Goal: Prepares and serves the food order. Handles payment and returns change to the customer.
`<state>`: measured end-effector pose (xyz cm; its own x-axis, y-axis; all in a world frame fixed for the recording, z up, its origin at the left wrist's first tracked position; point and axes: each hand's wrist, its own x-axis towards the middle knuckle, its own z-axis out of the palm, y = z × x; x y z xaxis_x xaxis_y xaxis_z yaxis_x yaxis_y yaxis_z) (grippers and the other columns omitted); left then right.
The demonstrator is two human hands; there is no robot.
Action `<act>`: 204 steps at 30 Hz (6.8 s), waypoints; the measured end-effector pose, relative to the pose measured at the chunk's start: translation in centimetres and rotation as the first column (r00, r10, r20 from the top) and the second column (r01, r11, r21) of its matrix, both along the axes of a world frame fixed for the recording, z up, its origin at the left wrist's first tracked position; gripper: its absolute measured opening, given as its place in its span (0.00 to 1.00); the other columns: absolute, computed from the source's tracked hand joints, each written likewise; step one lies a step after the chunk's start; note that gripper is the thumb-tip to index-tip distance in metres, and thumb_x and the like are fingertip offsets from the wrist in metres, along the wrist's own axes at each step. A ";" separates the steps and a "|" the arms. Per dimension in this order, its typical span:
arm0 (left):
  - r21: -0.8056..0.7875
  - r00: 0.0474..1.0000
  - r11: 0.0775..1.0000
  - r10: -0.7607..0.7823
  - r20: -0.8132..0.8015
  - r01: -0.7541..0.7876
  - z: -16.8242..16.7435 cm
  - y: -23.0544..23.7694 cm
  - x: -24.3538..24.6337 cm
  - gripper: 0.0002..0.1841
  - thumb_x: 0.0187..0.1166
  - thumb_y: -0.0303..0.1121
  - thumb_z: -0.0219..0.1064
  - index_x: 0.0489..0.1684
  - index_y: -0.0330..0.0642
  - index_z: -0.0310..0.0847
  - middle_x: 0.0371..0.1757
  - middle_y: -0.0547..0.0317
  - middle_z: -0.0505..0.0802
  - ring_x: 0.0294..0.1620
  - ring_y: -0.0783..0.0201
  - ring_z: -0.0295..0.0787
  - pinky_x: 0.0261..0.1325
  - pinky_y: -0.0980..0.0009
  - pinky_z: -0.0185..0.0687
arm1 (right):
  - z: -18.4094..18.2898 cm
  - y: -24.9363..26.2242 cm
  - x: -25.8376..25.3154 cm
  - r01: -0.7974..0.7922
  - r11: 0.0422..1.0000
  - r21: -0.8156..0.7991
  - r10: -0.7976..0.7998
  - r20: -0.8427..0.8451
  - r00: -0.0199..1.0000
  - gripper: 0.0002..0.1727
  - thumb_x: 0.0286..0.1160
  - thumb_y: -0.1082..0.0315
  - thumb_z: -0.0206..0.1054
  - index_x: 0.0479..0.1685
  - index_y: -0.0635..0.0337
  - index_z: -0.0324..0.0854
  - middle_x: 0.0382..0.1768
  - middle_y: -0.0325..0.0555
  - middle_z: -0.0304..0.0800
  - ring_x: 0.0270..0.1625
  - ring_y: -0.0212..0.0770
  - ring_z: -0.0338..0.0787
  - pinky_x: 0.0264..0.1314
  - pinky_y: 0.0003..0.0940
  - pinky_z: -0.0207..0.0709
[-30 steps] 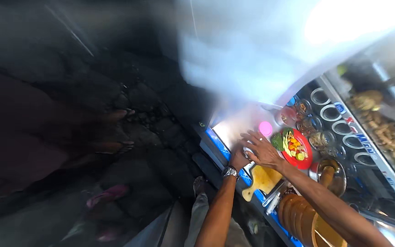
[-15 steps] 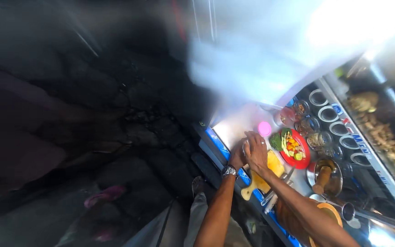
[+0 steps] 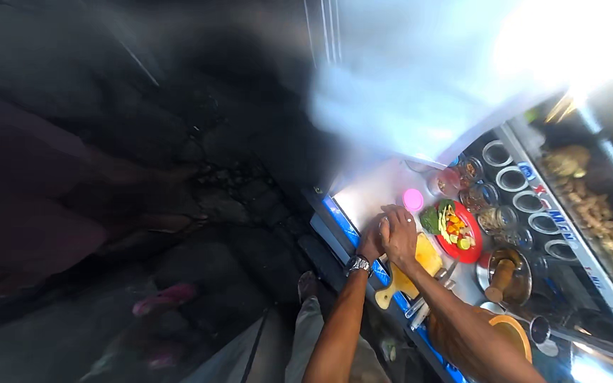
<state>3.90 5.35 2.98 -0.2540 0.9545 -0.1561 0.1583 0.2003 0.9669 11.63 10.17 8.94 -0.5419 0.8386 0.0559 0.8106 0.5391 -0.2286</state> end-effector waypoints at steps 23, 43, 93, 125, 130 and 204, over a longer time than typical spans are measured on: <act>-0.086 0.999 0.995 -0.049 -0.007 0.048 0.6 -0.1 -0.7 0.44 0.59 0.39 0.83 0.78 0.30 0.70 0.70 0.35 0.86 0.73 0.48 0.82 0.80 0.55 0.72 | 2.5 3.4 5.0 -0.463 0.846 -0.266 0.473 -0.028 0.881 0.27 0.87 0.43 0.54 0.80 0.39 0.78 0.88 0.38 0.68 0.94 0.46 0.56 0.94 0.51 0.53; 0.146 0.998 0.988 0.052 -0.038 -0.046 -0.5 -0.2 -0.5 0.43 0.51 0.35 0.86 0.70 0.20 0.76 0.66 0.30 0.88 0.72 0.44 0.84 0.81 0.57 0.72 | 0.8 5.0 4.5 -0.661 0.745 -0.085 0.657 -0.073 0.750 0.23 0.89 0.47 0.48 0.69 0.36 0.85 0.78 0.45 0.82 0.87 0.55 0.71 0.88 0.59 0.61; 0.018 0.999 0.999 0.050 0.018 -0.050 -0.4 -0.3 0.2 0.50 0.48 0.40 0.90 0.78 0.29 0.71 0.73 0.36 0.84 0.77 0.48 0.79 0.82 0.54 0.71 | 6.4 6.5 4.4 -0.501 0.674 -0.544 0.608 0.023 0.793 0.38 0.77 0.52 0.72 0.89 0.38 0.67 0.93 0.34 0.57 0.96 0.39 0.48 0.96 0.42 0.50; 0.002 1.000 1.000 -0.011 -0.012 0.011 -0.7 -0.2 0.0 0.37 0.56 0.43 0.85 0.66 0.32 0.82 0.63 0.40 0.91 0.68 0.51 0.87 0.75 0.53 0.77 | 1.3 6.0 4.8 -0.714 0.678 -0.177 0.713 -0.076 0.697 0.23 0.89 0.47 0.51 0.62 0.41 0.89 0.76 0.43 0.82 0.89 0.50 0.66 0.93 0.57 0.53; -0.036 0.999 0.999 -0.034 -0.031 0.033 -0.8 -0.2 0.0 0.34 0.59 0.41 0.83 0.65 0.31 0.82 0.59 0.39 0.91 0.64 0.49 0.88 0.71 0.50 0.79 | 0.9 5.7 4.7 -0.723 0.685 -0.091 0.726 -0.009 0.688 0.24 0.89 0.48 0.47 0.60 0.42 0.89 0.75 0.45 0.83 0.86 0.53 0.71 0.90 0.57 0.59; -0.015 0.935 0.965 0.257 0.247 -0.261 1.4 -4.0 -2.2 0.22 0.90 0.45 0.48 0.68 0.41 0.79 0.63 0.48 0.90 0.59 0.56 0.89 0.63 0.53 0.84 | 8.9 5.5 4.3 -0.421 0.828 -0.371 0.488 0.105 0.866 0.43 0.58 0.55 0.79 0.83 0.46 0.74 0.83 0.42 0.73 0.85 0.47 0.70 0.78 0.44 0.74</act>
